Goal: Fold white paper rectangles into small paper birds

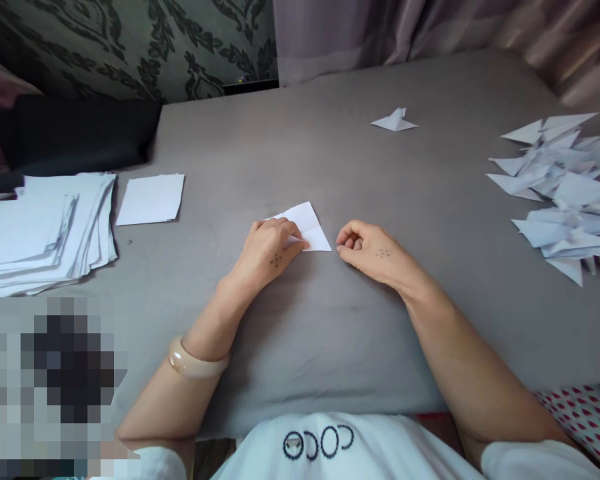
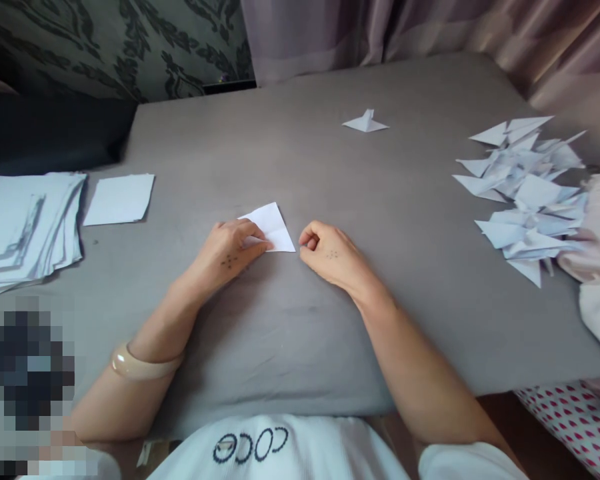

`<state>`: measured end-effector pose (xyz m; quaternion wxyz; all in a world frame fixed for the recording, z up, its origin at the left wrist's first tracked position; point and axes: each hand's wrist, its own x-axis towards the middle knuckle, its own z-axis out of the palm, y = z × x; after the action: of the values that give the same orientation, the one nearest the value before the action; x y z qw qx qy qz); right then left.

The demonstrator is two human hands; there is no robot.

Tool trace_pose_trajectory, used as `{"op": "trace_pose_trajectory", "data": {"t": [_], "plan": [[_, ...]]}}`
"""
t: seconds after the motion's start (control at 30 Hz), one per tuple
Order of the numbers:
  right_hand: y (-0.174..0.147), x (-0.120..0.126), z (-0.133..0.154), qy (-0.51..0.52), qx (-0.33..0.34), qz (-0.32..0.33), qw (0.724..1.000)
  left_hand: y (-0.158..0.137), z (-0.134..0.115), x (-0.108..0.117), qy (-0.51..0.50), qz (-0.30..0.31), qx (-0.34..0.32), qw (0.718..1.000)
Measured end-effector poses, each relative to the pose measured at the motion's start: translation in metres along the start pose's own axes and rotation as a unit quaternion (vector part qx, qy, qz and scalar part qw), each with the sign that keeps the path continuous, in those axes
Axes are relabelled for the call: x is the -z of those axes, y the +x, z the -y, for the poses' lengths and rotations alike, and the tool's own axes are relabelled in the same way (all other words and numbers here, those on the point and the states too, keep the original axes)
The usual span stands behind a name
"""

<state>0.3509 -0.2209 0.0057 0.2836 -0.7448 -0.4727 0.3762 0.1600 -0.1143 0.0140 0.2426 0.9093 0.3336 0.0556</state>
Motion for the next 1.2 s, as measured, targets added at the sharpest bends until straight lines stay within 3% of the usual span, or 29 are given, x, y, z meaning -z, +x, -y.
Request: {"op": "trace_pose_trajectory", "data": {"t": [0.17, 0.3, 0.4, 0.87, 1.2], "plan": [[-0.006, -0.009, 0.000, 0.032, 0.063, -0.080, 0.994, 0.001, 0.002, -0.003, 0.010, -0.006, -0.002, 1.000], [-0.021, -0.027, 0.010, -0.052, 0.189, -0.097, 0.976, 0.002, 0.005, -0.006, 0.016, -0.014, 0.000, 1.000], [-0.028, -0.035, 0.014, -0.120, 0.234, -0.098, 0.960, 0.002, 0.005, -0.006, 0.015, -0.014, -0.008, 1.000], [-0.050, -0.044, 0.028, -0.372, 0.225, -0.048, 0.899, 0.001, 0.008, -0.006, 0.008, -0.018, -0.039, 0.999], [-0.050, -0.059, 0.033, -0.426, 0.204, -0.075, 0.878, 0.004, 0.007, -0.006, 0.027, -0.014, -0.030, 0.999]]}}
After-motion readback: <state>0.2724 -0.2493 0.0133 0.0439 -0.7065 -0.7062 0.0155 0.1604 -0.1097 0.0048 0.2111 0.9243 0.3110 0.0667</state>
